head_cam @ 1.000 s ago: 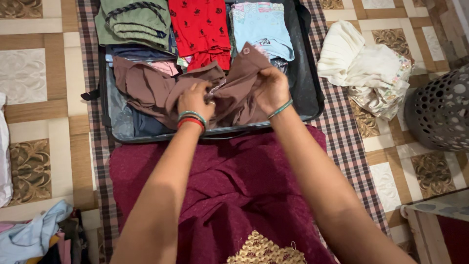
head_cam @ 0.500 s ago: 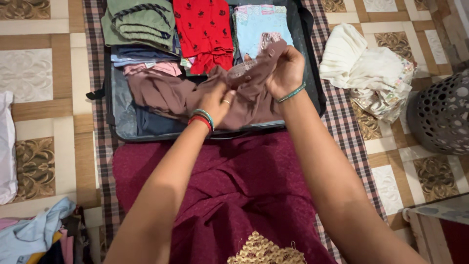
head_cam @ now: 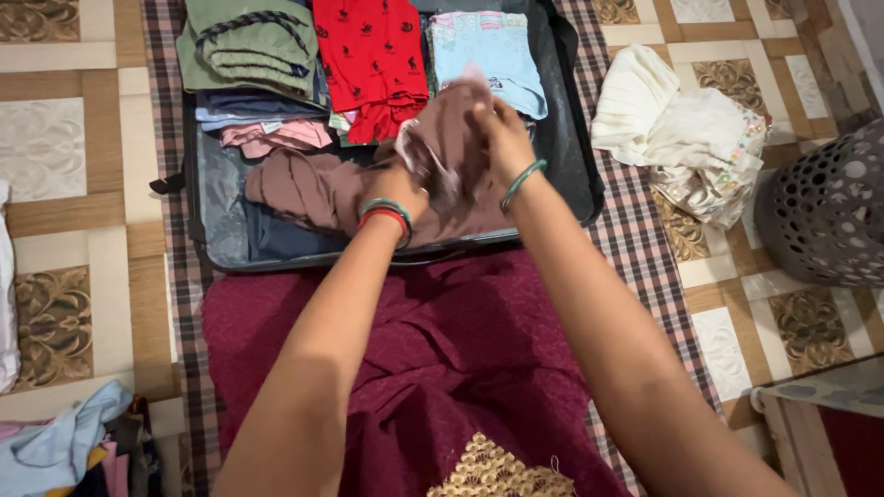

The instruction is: The person folds several pieces of clothing by hand and places them into an open suitcase. They fold a light blue shirt, a brown top, and a brown blouse with lace trim, arranging each neatly inside the suitcase.

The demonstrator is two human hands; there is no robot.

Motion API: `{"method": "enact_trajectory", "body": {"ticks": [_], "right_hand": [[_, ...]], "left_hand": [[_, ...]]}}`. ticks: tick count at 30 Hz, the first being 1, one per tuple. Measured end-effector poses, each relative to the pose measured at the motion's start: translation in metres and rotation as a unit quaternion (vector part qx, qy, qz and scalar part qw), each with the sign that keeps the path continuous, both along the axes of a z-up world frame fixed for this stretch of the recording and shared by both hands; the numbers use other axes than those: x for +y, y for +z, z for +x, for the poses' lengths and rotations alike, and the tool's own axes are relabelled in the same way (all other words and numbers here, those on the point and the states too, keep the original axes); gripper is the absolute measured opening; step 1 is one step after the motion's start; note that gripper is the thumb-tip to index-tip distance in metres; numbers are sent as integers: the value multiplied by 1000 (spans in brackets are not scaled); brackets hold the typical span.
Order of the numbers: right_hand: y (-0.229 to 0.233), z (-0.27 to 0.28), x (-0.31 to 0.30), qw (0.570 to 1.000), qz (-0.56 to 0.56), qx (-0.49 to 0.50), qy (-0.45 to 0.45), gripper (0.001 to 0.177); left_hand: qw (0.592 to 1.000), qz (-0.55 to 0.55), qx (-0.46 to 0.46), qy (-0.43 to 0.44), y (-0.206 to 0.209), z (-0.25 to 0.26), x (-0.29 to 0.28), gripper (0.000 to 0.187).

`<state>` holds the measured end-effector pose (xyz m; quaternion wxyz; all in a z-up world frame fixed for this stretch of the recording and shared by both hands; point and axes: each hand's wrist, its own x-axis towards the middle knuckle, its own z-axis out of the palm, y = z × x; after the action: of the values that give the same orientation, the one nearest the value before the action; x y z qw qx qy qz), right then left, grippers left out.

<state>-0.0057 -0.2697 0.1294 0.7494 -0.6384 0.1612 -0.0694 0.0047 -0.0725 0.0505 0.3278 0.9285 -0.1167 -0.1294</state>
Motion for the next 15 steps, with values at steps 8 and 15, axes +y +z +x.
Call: {"method": "enact_trajectory", "body": {"ticks": [8, 15], "right_hand": [[-74, -25, 15, 970, -146, -72, 179, 81], [-68, -15, 12, 995, -57, 43, 70, 30]], "left_hand": [[910, -249, -205, 260, -7, 20, -9, 76], [834, -528, 91, 131, 50, 3, -27, 43]]}}
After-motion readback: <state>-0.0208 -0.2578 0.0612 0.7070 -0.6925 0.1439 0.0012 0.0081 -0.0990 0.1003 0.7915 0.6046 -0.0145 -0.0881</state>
